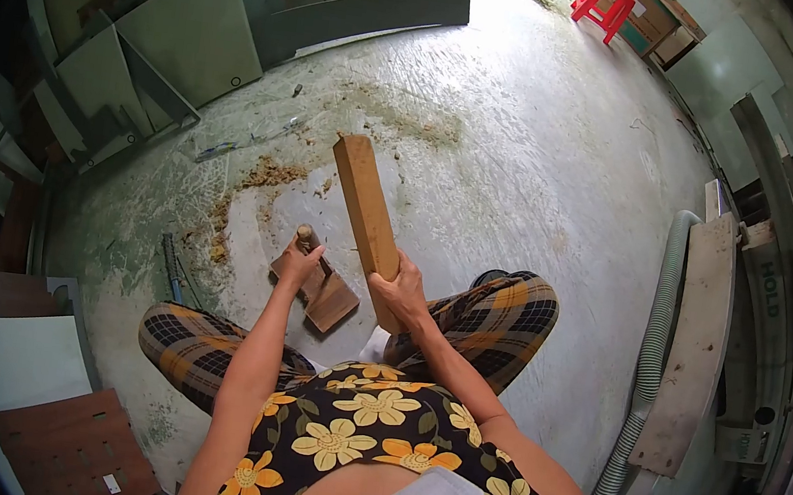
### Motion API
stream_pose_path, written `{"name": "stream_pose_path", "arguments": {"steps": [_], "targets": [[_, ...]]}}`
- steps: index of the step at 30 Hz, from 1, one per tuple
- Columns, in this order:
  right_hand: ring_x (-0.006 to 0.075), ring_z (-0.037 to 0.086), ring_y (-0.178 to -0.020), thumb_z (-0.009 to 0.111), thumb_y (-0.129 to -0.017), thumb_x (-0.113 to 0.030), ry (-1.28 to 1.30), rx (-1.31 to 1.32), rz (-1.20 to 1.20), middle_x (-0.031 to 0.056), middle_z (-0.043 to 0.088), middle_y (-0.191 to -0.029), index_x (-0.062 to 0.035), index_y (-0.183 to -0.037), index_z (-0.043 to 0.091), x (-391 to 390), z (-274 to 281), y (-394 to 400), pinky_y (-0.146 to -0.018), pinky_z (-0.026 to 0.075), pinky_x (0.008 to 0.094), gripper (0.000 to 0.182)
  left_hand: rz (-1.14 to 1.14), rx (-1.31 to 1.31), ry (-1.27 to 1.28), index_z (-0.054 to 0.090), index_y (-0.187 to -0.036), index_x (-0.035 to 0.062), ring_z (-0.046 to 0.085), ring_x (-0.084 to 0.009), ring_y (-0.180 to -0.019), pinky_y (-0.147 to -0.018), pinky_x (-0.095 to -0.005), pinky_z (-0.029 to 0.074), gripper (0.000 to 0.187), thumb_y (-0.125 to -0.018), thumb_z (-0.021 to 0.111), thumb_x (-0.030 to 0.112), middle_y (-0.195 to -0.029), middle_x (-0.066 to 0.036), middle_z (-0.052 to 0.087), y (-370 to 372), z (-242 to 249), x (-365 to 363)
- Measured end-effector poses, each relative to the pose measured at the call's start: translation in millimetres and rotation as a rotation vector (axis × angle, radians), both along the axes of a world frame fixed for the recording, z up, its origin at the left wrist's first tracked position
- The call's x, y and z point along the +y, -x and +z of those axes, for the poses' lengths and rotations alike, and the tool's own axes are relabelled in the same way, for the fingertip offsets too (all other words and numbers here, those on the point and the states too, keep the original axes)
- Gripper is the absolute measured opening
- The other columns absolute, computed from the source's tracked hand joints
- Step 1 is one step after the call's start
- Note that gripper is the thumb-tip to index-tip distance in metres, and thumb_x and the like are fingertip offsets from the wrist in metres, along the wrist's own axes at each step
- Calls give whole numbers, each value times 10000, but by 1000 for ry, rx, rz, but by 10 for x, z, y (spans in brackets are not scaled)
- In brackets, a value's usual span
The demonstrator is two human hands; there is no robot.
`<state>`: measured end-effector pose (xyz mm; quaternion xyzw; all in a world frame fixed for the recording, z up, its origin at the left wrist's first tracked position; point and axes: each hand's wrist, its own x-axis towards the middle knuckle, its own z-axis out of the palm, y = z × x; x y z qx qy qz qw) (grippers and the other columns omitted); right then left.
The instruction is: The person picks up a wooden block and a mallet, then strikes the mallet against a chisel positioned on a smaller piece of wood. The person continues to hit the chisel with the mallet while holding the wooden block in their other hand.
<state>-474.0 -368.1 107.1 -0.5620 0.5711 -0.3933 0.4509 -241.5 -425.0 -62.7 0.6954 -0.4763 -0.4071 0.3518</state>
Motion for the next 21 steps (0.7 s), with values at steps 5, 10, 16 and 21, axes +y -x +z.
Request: {"name": "stream_pose_path", "arguments": {"steps": [5,10,16,21], "targets": [[200,639,-776,654,-719,-213,-2,52,-17,146,659,-860,44,-1121,569,24,-18,31,-717,521,330,485,16,135,11,560,-1074,11,631,-175,-668,-579,-323,535,401,-752,745,161,-853,-103,636,106,320,110],[197,633,-759,655,-723,-222,5,67,-5,142,655,-849,52,-1111,569,-31,-151,-37,-702,521,328,482,33,43,-5,560,-1068,1,665,-245,-758,-679,-363,539,423,-750,754,202,-882,-143,663,89,280,267],[220,637,-789,663,-717,-243,-19,73,70,164,650,-853,49,-1148,565,-20,-29,-165,-732,516,335,530,-36,-239,296,603,-961,31,660,-182,-650,-644,-324,528,306,-756,753,201,-773,-82,675,76,20,290],[259,649,-787,652,-693,-257,13,61,78,207,647,-875,40,-1178,555,33,-32,-167,-723,522,357,577,-89,-61,201,596,-957,38,653,-159,-645,-625,-310,521,246,-784,716,164,-758,-63,661,82,165,296]]}}
